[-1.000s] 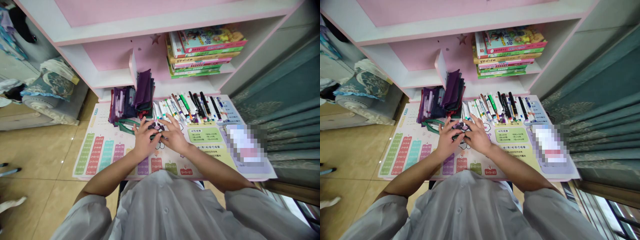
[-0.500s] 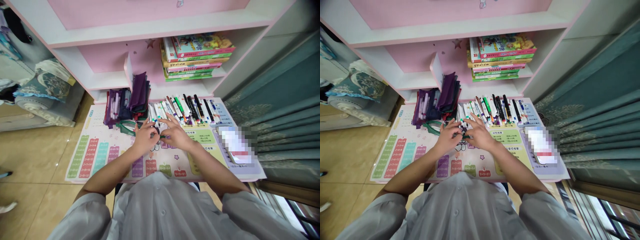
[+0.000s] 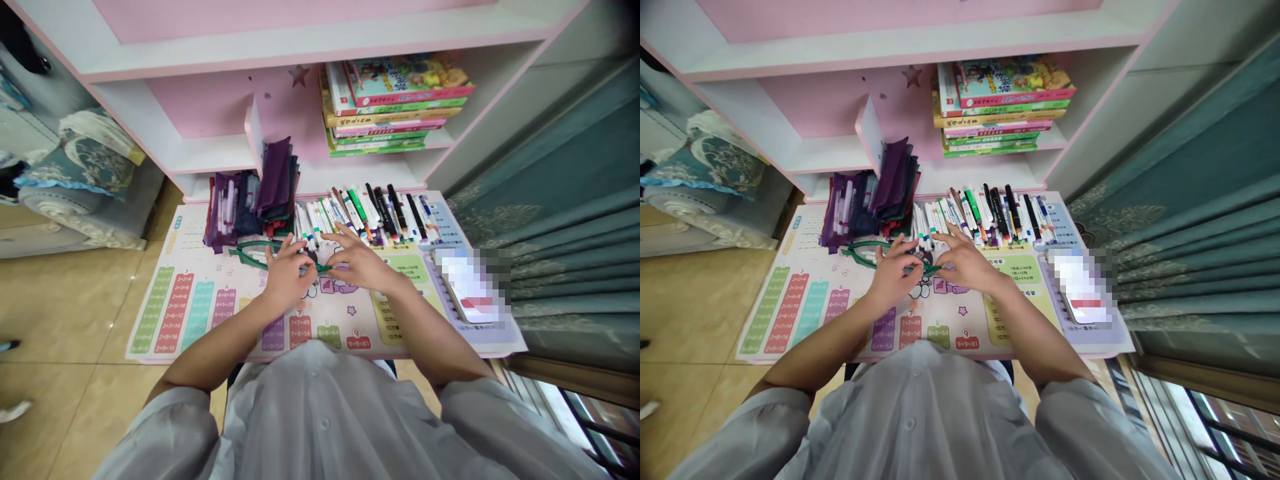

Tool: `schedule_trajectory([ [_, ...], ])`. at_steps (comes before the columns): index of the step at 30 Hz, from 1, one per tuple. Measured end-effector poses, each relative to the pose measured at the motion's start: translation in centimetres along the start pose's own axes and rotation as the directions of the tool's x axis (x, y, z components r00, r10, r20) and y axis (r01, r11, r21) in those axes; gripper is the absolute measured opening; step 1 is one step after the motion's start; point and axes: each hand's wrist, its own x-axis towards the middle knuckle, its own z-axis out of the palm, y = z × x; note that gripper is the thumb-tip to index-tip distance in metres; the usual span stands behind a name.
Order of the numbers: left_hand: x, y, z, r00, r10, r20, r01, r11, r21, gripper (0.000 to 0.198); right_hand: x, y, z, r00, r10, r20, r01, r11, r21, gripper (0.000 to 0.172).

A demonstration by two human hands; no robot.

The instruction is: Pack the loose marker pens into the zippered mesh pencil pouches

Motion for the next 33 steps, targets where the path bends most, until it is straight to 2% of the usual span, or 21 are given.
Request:
schedule_trajectory([
  [6,0.1,0.21,0.1,1.0,-0.006,0.006,0.006,1.0,-0.02,0.012,-0.08,-0.06,0.27,0.999,0.038,-0.02,-0.037,0.999,0.025,0.007],
  [14,0.23,0.28,-0.22,1.0,-0.026,0.007,0.026,0.999,-0.022,0.016,0.2,0.4,-0.11,0.996,0.087,0.025,-0.089,0.994,0.063,0.007],
  [21,0.2,-0.28,0.14,0.999,0.004,-0.038,-0.004,1.0,0.014,0.013,0.17,0.46,-0.18,0.996,0.085,0.031,-0.086,0.995,0.053,0.006],
  [33,0.22,-0.33,0.02,0.999,-0.001,-0.044,0.001,1.0,0.018,0.014,0.14,0.7,-0.25,0.995,0.091,0.052,-0.093,0.995,0.033,0.006],
])
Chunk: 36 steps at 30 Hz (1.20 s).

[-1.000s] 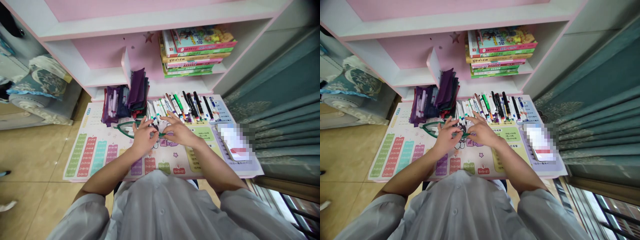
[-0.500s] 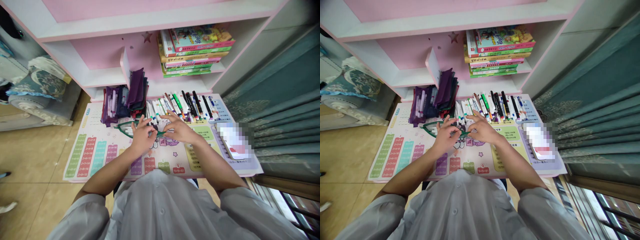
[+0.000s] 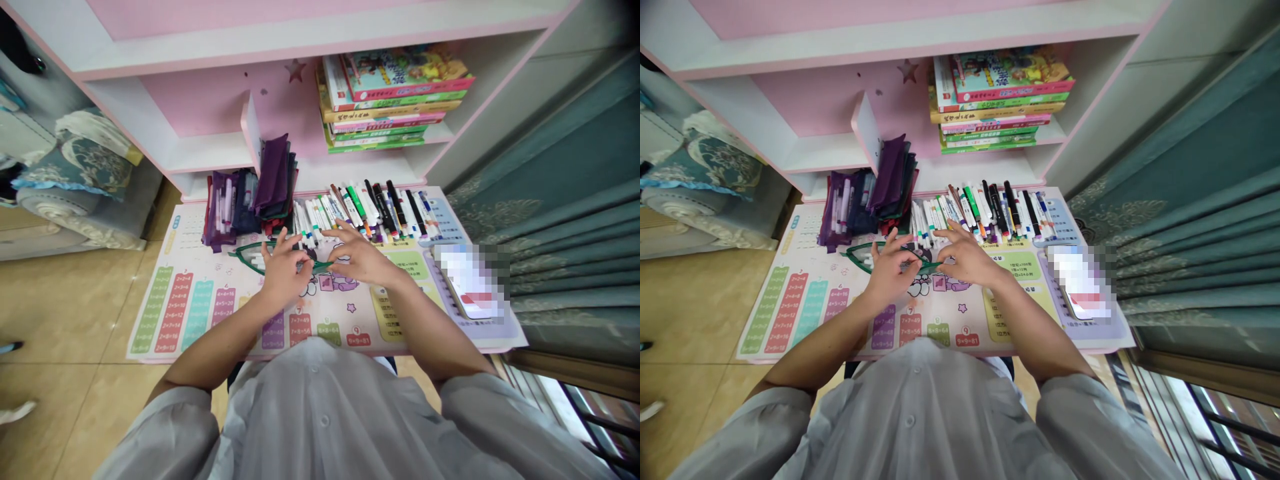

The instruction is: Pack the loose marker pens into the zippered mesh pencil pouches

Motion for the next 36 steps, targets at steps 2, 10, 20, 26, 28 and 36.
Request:
schedule_trajectory([
  [2,0.02,-0.01,-0.07,1.0,-0.004,-0.002,0.004,1.0,0.008,0.014,-0.04,0.06,0.0,1.0,0.006,-0.006,-0.006,1.0,0.003,0.007],
  [10,0.08,-0.14,-0.21,1.0,-0.009,-0.006,0.009,1.0,0.027,0.015,-0.04,-0.16,-0.28,1.0,0.009,-0.006,-0.009,1.0,-0.005,0.008],
  [20,0.12,-0.14,-0.39,1.0,-0.024,-0.008,0.025,0.999,0.032,0.015,-0.14,0.07,-0.26,1.0,0.021,-0.013,-0.021,1.0,0.004,0.008],
  [26,0.17,-0.29,-0.45,1.0,-0.022,-0.01,0.022,0.999,0.033,0.015,-0.11,0.09,-0.33,1.0,0.026,-0.009,-0.027,0.999,-0.033,0.009],
  [28,0.2,-0.34,-0.47,1.0,-0.022,-0.012,0.022,0.999,0.032,0.015,-0.12,0.18,-0.29,1.0,0.023,-0.02,-0.024,0.999,-0.028,0.008],
  [36,0.25,-0.49,-0.56,0.999,-0.033,-0.012,0.033,0.999,0.029,0.016,-0.2,0.26,-0.44,1.0,0.025,-0.012,-0.025,1.0,0.017,0.009],
])
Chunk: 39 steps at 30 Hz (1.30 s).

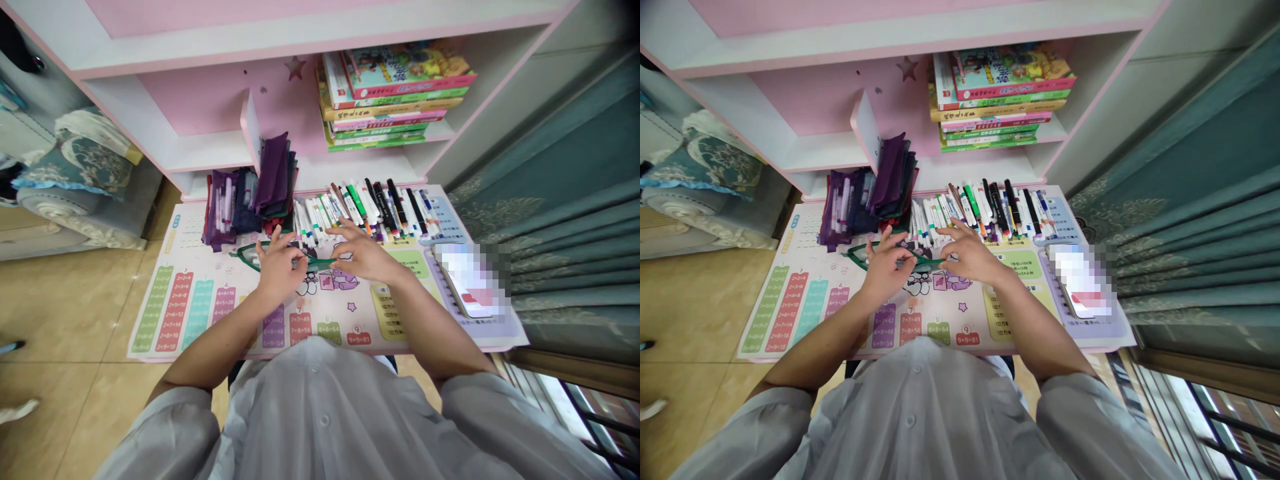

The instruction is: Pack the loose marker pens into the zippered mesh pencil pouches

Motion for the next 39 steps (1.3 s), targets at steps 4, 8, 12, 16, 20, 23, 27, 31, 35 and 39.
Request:
schedule_trajectory([
  [4,0.08,-0.12,-0.06,1.0,-0.004,-0.007,0.004,1.0,-0.002,0.017,-0.06,0.19,-0.04,1.0,0.0,-0.012,0.001,1.0,0.019,0.012],
  [8,0.18,-0.2,-0.14,1.0,-0.008,-0.002,0.008,1.0,0.003,0.017,-0.08,0.34,-0.07,1.0,0.006,-0.014,-0.006,1.0,0.015,0.011],
  [12,0.18,-0.36,-0.13,1.0,-0.008,-0.011,0.008,1.0,0.01,0.016,-0.09,0.4,-0.05,1.0,0.012,-0.015,-0.012,1.0,-0.001,0.009],
  [16,0.12,-0.49,-0.14,1.0,-0.009,-0.007,0.009,1.0,0.012,0.017,-0.15,0.45,-0.09,1.0,0.015,-0.016,-0.015,1.0,0.012,0.01],
  [20,0.14,-0.54,-0.18,1.0,-0.004,-0.017,0.005,1.0,0.019,0.017,-0.13,0.4,-0.28,1.0,0.019,-0.009,-0.018,1.0,0.009,0.01],
  [23,0.17,-0.59,-0.2,1.0,0.0,-0.022,0.0,1.0,0.02,0.017,-0.05,0.32,-0.39,1.0,0.011,-0.003,-0.011,1.0,-0.004,0.009],
  [27,0.21,-0.77,-0.22,1.0,-0.007,-0.021,0.007,1.0,0.021,0.017,-0.02,0.18,-0.45,1.0,0.028,0.002,-0.028,0.999,-0.022,0.009],
  [31,0.24,-0.94,-0.26,0.999,-0.011,-0.03,0.011,1.0,0.02,0.016,-0.07,0.11,-0.46,1.0,0.03,-0.004,-0.03,0.999,-0.018,0.011],
  [35,0.24,-0.87,-0.38,1.0,-0.011,-0.025,0.012,1.0,0.028,0.016,-0.08,0.15,-0.42,0.999,0.036,0.003,-0.036,0.999,-0.021,0.01],
  [39,0.22,-0.93,-0.41,0.999,-0.006,-0.033,0.007,0.999,0.042,0.017,-0.08,0.15,-0.53,0.999,0.037,0.003,-0.037,0.999,-0.006,0.011],
])
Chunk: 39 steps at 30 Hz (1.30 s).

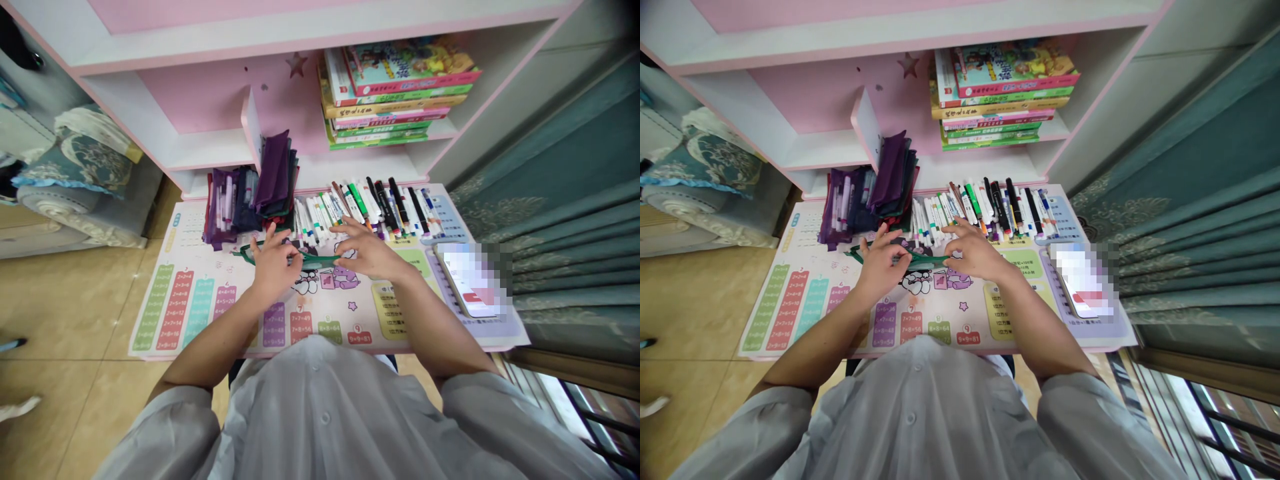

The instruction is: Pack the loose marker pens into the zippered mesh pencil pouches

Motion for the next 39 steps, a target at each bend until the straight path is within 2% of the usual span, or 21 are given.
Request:
schedule_trajectory([
  [7,-0.01,-0.18,-0.09,1.0,-0.006,0.023,0.006,1.0,0.009,0.018,-0.07,-0.14,-0.26,1.0,0.01,0.017,-0.01,1.0,-0.004,0.012],
  [17,0.14,-0.47,-0.12,1.0,-0.027,-0.005,0.027,0.999,0.039,0.016,-0.1,0.11,-0.14,1.0,0.0,0.008,0.0,1.0,0.006,0.011],
  [39,0.11,-0.59,-0.51,1.0,-0.021,0.005,0.021,0.999,0.037,0.016,-0.06,0.54,-0.29,1.0,-0.015,0.022,0.014,0.999,0.039,0.013],
])
